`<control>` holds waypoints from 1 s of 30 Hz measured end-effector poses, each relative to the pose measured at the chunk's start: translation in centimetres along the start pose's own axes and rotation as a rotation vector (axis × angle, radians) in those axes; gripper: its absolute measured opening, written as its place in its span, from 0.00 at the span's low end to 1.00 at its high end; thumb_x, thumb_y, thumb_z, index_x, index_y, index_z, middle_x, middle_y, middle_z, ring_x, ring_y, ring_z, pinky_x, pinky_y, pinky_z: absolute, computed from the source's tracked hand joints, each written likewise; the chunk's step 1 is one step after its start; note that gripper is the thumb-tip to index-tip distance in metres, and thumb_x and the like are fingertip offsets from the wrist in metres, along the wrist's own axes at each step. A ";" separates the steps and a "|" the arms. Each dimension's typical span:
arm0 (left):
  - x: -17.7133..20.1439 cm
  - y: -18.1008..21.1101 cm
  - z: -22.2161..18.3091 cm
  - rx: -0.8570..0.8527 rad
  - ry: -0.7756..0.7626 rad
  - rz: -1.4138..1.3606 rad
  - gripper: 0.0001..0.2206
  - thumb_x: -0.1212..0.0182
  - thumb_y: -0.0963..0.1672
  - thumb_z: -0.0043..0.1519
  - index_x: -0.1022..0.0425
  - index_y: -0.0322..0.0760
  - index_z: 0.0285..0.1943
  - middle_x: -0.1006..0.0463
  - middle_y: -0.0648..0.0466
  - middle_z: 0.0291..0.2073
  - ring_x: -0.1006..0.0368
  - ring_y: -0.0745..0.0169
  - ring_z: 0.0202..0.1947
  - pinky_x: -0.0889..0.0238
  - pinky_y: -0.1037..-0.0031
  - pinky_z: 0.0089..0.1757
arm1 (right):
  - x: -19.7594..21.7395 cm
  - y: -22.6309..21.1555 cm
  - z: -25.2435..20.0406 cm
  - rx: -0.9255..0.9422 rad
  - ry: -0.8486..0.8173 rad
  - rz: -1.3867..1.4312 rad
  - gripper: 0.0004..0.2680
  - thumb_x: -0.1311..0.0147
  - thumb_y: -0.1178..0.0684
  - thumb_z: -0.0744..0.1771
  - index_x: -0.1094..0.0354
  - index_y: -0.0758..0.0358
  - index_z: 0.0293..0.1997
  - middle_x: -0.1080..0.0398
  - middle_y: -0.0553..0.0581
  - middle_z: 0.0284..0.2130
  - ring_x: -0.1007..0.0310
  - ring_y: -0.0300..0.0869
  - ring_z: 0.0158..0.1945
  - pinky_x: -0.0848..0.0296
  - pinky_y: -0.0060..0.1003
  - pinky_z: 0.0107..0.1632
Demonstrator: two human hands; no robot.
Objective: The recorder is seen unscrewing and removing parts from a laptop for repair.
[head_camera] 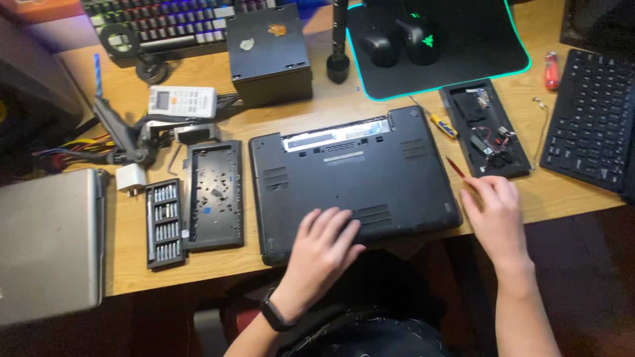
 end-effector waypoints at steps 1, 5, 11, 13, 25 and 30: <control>-0.6 0.1 0.4 -0.005 -0.002 -0.005 0.19 0.32 0.45 0.58 0.24 0.31 0.57 0.25 0.45 0.54 0.31 0.46 0.59 0.42 0.53 0.59 | 0.0 -0.2 0.1 -0.006 0.001 -0.005 0.05 0.40 0.60 0.68 0.25 0.64 0.47 0.28 0.59 0.43 0.30 0.53 0.51 0.31 0.46 0.56; -2.8 1.1 1.8 -0.122 -0.111 -0.017 0.21 0.31 0.47 0.59 0.25 0.33 0.60 0.26 0.46 0.58 0.33 0.48 0.62 0.42 0.53 0.61 | -0.3 -0.6 0.5 0.011 -0.012 -0.006 0.06 0.37 0.58 0.66 0.25 0.64 0.45 0.29 0.59 0.40 0.30 0.53 0.48 0.31 0.46 0.53; -3.8 2.1 3.6 -0.138 -0.185 0.014 0.28 0.33 0.50 0.58 0.31 0.36 0.67 0.31 0.42 0.65 0.37 0.44 0.67 0.45 0.50 0.63 | -1.0 0.1 0.8 -0.093 -0.013 0.016 0.05 0.36 0.58 0.67 0.25 0.65 0.44 0.30 0.58 0.37 0.29 0.50 0.44 0.29 0.44 0.48; -3.9 2.1 3.6 -0.130 -0.207 0.028 0.31 0.33 0.52 0.57 0.33 0.37 0.69 0.33 0.39 0.67 0.39 0.42 0.68 0.47 0.47 0.63 | -1.0 0.0 0.9 -0.090 0.004 0.006 0.05 0.36 0.59 0.67 0.24 0.65 0.44 0.30 0.58 0.37 0.28 0.50 0.44 0.29 0.44 0.47; -4.3 1.5 2.6 -0.136 -0.258 0.109 0.32 0.35 0.52 0.59 0.36 0.40 0.72 0.36 0.38 0.69 0.41 0.38 0.70 0.50 0.43 0.64 | -0.7 -0.8 2.4 0.046 -0.049 -0.076 0.05 0.35 0.56 0.65 0.25 0.64 0.41 0.31 0.58 0.35 0.29 0.52 0.43 0.28 0.46 0.48; -4.0 1.2 2.4 -0.130 -0.288 0.091 0.32 0.33 0.51 0.58 0.34 0.41 0.71 0.35 0.39 0.69 0.41 0.39 0.70 0.50 0.44 0.64 | -0.6 -0.8 3.4 0.045 -0.029 -0.057 0.05 0.36 0.58 0.64 0.27 0.67 0.37 0.29 0.59 0.35 0.28 0.53 0.42 0.27 0.46 0.46</control>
Point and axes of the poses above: each hand's wrist, its own z-axis towards the middle knuckle, its own x-axis out of the back of the hand, y = z × x, the point moved 4 cm from there along z, towards the middle knuckle
